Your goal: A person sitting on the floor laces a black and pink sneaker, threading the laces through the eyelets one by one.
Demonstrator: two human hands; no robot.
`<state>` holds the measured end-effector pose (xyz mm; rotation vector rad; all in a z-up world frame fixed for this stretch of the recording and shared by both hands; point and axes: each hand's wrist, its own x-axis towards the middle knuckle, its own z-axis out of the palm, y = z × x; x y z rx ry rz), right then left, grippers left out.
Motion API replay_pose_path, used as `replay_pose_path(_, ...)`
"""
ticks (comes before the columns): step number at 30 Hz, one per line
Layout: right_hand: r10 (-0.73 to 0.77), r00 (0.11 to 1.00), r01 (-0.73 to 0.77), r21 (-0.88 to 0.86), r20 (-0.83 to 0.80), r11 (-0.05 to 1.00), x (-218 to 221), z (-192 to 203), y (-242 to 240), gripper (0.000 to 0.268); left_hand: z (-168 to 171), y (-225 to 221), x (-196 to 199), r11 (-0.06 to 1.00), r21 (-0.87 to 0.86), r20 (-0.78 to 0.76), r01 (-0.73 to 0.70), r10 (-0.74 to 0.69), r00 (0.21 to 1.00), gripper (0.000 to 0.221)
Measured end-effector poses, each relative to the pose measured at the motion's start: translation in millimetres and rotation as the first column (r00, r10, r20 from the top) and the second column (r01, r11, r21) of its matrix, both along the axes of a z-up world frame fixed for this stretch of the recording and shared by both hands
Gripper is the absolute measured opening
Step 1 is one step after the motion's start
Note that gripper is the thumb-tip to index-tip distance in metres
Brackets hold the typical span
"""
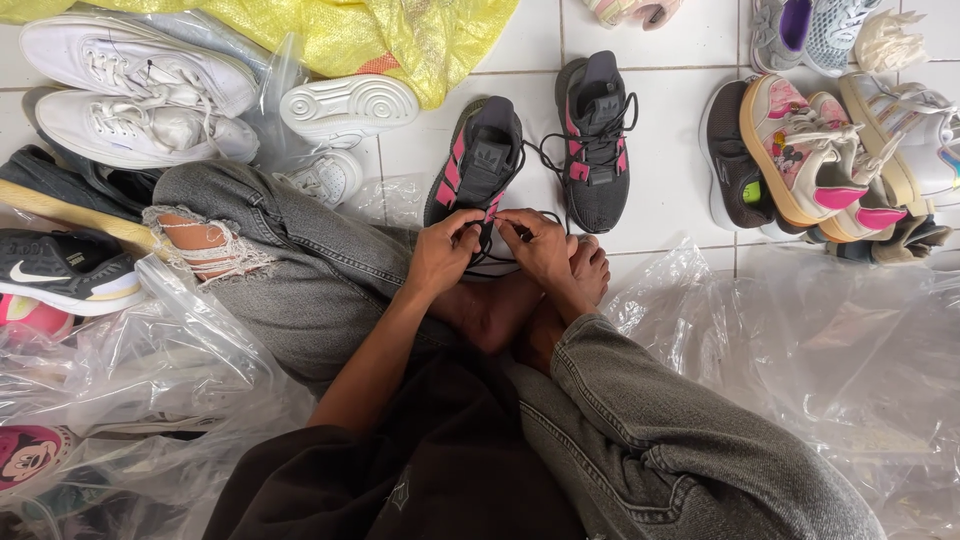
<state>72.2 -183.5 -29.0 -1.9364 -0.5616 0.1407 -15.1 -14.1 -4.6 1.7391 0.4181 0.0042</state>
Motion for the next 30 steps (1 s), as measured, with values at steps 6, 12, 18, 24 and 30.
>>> replay_pose_path(6,-0.008,0.999,0.008,-0.004,-0.031,1.0,2,3,0,0.012,-12,2,1,0.999,-0.029,-0.024,0.026,-0.026,0.999,0.029)
replay_pose_path(12,-0.061,0.995,0.061,-0.006,-0.073,0.998,4,-9,-5,0.01,-9,0,4,0.994,-0.066,-0.013,0.09,-0.091,0.996,0.035)
replay_pose_path(18,-0.069,0.994,0.065,-0.042,-0.086,0.997,2,-2,-4,0.01,-1,-4,3,0.995,-0.059,0.036,0.075,-0.073,0.997,0.035)
replay_pose_path(24,-0.058,0.995,0.051,-0.089,-0.079,0.995,1,-4,-6,0.009,-3,-8,3,0.987,0.128,0.128,0.098,-0.115,0.985,0.035)
replay_pose_path(30,-0.021,0.998,0.012,-0.124,-0.064,0.992,3,0,-5,0.009,0,-8,4,0.967,0.236,0.207,0.095,-0.146,0.967,0.035)
